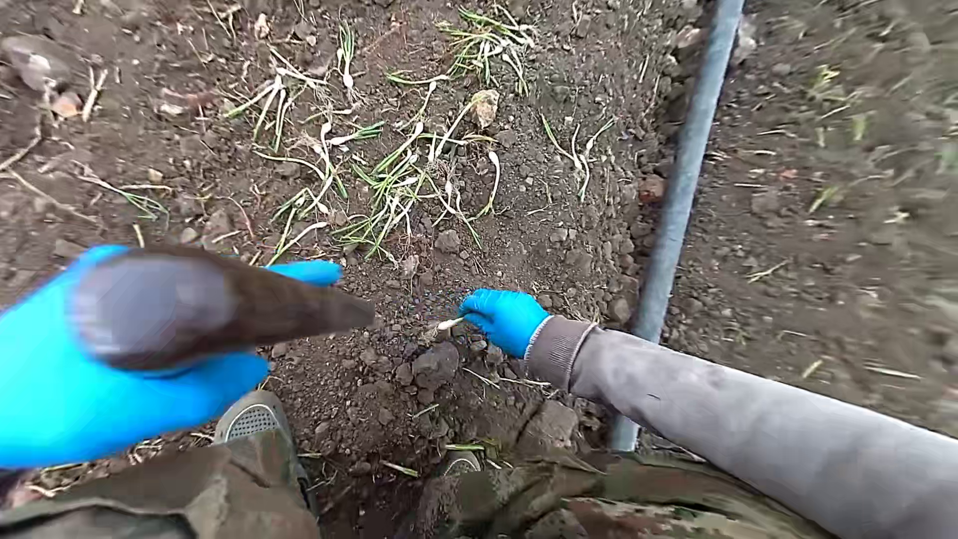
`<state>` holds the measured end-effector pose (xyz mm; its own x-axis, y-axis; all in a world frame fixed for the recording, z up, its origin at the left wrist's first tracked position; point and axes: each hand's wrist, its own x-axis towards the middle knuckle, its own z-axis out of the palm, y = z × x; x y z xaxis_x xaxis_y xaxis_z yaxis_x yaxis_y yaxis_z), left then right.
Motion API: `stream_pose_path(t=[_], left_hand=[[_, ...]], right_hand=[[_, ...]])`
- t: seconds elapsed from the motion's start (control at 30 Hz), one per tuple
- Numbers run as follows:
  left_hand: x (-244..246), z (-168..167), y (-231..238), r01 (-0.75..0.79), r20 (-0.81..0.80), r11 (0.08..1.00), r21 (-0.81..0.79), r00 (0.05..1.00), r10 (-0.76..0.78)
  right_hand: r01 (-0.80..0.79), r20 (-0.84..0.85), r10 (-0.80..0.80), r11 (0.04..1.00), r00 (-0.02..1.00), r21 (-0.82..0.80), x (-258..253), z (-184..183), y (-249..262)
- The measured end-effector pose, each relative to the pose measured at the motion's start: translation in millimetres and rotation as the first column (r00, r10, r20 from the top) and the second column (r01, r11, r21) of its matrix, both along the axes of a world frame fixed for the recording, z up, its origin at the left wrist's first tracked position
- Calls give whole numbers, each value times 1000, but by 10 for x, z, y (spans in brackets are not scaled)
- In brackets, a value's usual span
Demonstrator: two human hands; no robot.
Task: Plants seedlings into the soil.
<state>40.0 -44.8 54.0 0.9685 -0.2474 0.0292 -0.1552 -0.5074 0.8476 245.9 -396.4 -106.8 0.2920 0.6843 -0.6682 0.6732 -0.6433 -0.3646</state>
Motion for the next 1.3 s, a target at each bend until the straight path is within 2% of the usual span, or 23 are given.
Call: stream_pose_path(t=[0.07,0.1,0.17,0.2,0.27,0.33,0.43,0.53,0.6,0.67,0.73,0.8,0.87,0.93,1.0,1.13,1.2,1.23,1.3], left_hand=[[163,-354,-411,-154,-276,984,-89,953,124],[246,-580,-645,-209,-419,972,-108,896,146],[366,-1142,-1077,-233,-686,963,-134,723,80],[363,-1445,-1258,-236,-763,961,-141,645,47],[291,-1789,-1420,-255,-813,955,-154,582,25],[204,-1713,-1294,-264,-811,949,-174,585,14],[46,-1262,-799,-353,-756,909,-222,651,68],[-206,-1071,-514,-419,-658,883,-214,730,187],[-262,-1211,-490,-333,-672,937,-103,718,181],[-314,-1456,-589,-321,-742,944,-74,650,163],[-396,-1570,-675,-405,-768,908,-111,614,180],[-490,-1573,-719,-455,-787,875,-163,595,162],[-559,-1561,-707,-468,-801,856,-217,586,118],[-652,-1600,-702,-504,-826,824,-259,557,81],[-766,-1660,-702,-598,-854,750,-283,514,88],[-947,-1558,-408,-772,-792,550,-318,535,293],[-1011,-1360,-140,-761,-721,480,-436,614,319],[-980,-1239,-1,-708,-652,485,-513,689,317],[-786,-1032,189,-562,-489,559,-610,822,293]], right_hand=[[50,65,-47,998,997,-38,-86,111,-26],[70,87,-64,995,994,-70,-153,152,-5],[80,114,-65,988,991,-129,-289,181,120],[59,119,-39,984,992,-168,-356,152,212],[-9,82,32,964,996,-264,-507,-20,428],[-47,11,56,924,998,-380,-765,-281,596],[-51,-44,34,880,998,-471,-1103,-632,683],[-83,-82,52,892,995,-445,-1090,-599,677],[-100,-67,81,923,994,-372,-892,-454,793],[-6,24,11,973,1000,-229,-688,-411,1008],[190,93,-178,972,980,-136,-485,-438,1355],[355,149,-331,918,932,-179,-331,-543,1686],[431,209,-389,875,897,-222,-251,-694,1899],[393,226,-346,893,911,-220,-293,-743,1889],[290,161,-258,931,953,-221,-439,-688,1683],[16,-1,-16,999,1000,-42,-767,-596,1036],[-75,-46,73,997,996,-35,-898,-549,806],[-100,-57,96,993,994,-58,-916,-522,768],[-95,-68,87,988,994,-123,-919,-463,781]])
